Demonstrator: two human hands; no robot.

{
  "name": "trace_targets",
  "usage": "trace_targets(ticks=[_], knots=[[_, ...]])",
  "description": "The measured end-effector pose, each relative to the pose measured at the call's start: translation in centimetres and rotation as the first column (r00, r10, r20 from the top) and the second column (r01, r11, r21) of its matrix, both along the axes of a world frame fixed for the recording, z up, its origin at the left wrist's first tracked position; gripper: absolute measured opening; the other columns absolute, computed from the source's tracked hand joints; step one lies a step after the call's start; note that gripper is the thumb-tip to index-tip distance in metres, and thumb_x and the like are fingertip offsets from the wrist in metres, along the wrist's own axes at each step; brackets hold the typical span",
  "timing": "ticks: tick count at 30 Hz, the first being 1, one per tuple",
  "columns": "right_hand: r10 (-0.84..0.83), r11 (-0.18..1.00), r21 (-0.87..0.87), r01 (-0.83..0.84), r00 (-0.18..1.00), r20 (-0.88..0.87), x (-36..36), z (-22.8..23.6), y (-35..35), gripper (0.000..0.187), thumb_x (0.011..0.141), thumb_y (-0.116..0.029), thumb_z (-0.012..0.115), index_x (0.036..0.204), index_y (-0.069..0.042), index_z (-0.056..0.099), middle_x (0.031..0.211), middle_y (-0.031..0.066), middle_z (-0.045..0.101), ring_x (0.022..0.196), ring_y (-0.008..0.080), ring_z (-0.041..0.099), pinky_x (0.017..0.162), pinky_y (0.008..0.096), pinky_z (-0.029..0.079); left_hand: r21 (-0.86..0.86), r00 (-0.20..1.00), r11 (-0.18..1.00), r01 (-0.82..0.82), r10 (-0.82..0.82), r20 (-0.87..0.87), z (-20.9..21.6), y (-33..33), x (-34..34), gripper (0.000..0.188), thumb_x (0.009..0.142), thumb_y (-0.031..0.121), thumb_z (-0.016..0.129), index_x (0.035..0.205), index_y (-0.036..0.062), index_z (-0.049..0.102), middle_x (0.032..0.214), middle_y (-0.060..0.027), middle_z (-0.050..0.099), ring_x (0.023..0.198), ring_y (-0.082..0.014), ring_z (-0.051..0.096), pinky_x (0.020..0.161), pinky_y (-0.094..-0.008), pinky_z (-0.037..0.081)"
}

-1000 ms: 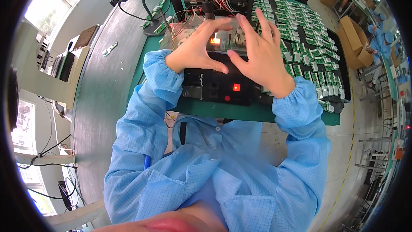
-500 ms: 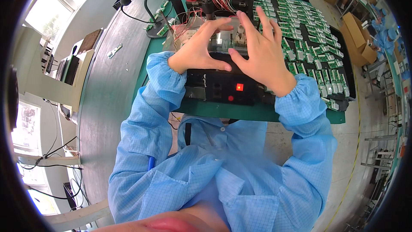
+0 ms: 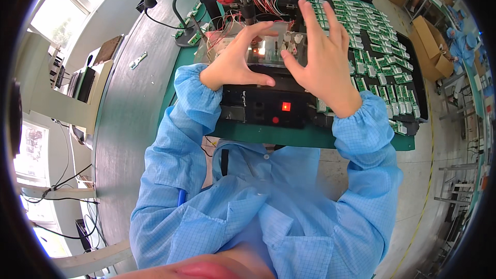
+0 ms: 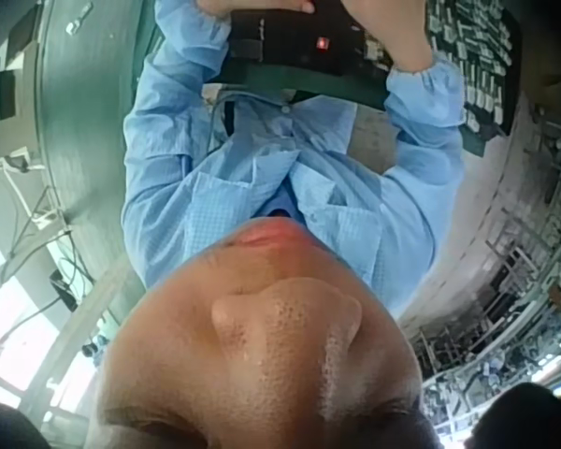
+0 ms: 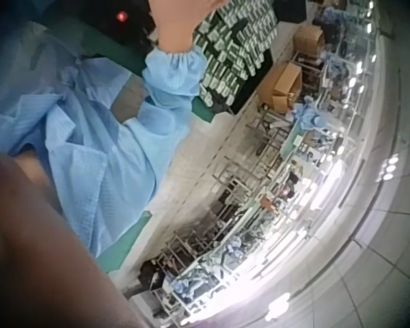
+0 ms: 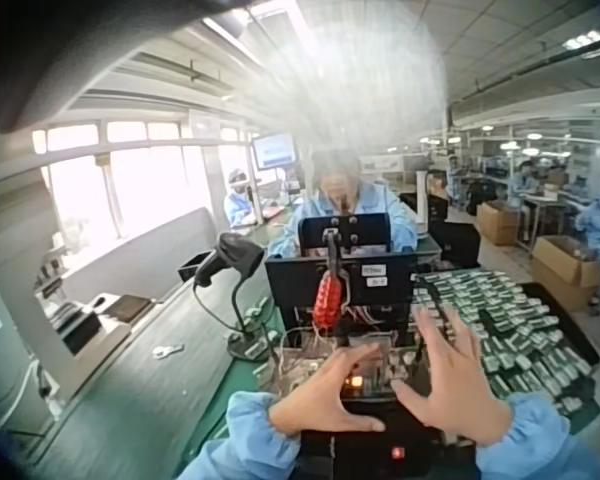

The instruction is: Test and verify the functionality of printed circuit boards using a specialized testing jig.

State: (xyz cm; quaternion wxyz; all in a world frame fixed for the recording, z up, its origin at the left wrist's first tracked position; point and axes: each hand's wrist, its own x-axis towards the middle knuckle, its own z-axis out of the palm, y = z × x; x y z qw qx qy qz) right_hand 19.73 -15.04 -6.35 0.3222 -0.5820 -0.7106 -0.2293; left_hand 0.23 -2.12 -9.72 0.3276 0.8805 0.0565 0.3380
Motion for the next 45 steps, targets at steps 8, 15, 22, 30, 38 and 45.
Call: trace_targets(ticks=[8,15,22,30,38,45], knots=[[-0.068,0.968,-0.239,0.083,0.995,0.072,-0.1,-1.6,-0.8,0.085,0.081,-0.026,0.076,0.151,-0.002,0.034,0.146,0.0135,0.051,0.144,0.0401,0.031,0.114,0.0539,0.024,0.128,0.998,0.992,-0.018,0.009,0.070,-0.1,0.4,0.1,0.111,0.060,0.040,0.095,0.148,0.0081,0.037,0.144,-0.0120,0.044,0.123,-0.0267,0.049,0.100,-0.0406,0.045],[0.003,0.988,-0.157,0.001,1.000,0.022,-0.2,-2.0,-0.6,0.082,0.082,-0.024,0.074,0.151,-0.003,0.034,0.142,0.0137,0.054,0.143,0.0386,0.032,0.114,0.0541,0.025,0.175,0.998,0.984,-0.026,0.015,0.062,-0.1,0.2,0.0,0.108,0.062,0.038,0.094,0.148,0.0082,0.036,0.145,-0.0129,0.043,0.129,-0.0297,0.047,0.102,-0.0428,0.046],[0.007,0.978,-0.207,-0.012,1.000,-0.026,0.1,-2.2,-0.7,0.082,0.083,-0.018,0.072,0.153,-0.005,0.031,0.149,0.0129,0.048,0.146,0.0394,0.028,0.115,0.0510,0.024,0.169,0.999,0.985,-0.023,0.017,0.037,0.0,0.1,0.2,0.106,0.063,0.037,0.094,0.148,0.0085,0.037,0.146,-0.0133,0.043,0.132,-0.0309,0.046,0.104,-0.0436,0.047],[0.064,0.998,-0.010,-0.065,0.996,-0.057,0.0,-1.1,-0.4,0.083,0.083,-0.014,0.070,0.153,-0.001,0.029,0.155,0.0115,0.043,0.147,0.0378,0.028,0.118,0.0494,0.023,0.103,0.998,0.995,-0.015,0.009,0.063,0.2,-0.1,0.1,0.102,0.062,0.041,0.093,0.144,0.0061,0.044,0.143,-0.0152,0.049,0.131,-0.0369,0.046,0.110,-0.0453,0.040],[0.088,0.996,0.028,-0.086,0.993,-0.075,0.2,-1.4,-0.2,0.082,0.083,-0.012,0.070,0.153,-0.001,0.030,0.155,0.0124,0.044,0.146,0.0373,0.030,0.118,0.0476,0.023,0.148,1.000,0.989,-0.014,0.014,0.003,0.3,0.0,-0.1,0.103,0.064,0.035,0.094,0.147,0.0072,0.039,0.143,-0.0122,0.045,0.127,-0.0311,0.048,0.102,-0.0422,0.048],[0.068,0.997,-0.033,-0.070,0.995,-0.070,0.2,-1.6,-0.1,0.080,0.082,-0.011,0.070,0.152,-0.001,0.033,0.153,0.0124,0.045,0.145,0.0372,0.031,0.119,0.0474,0.023,0.242,0.999,0.970,-0.034,0.024,0.045,0.3,0.1,0.2,0.103,0.064,0.034,0.093,0.149,0.0091,0.038,0.136,-0.0118,0.053,0.125,-0.0304,0.049,0.103,-0.0418,0.048]])
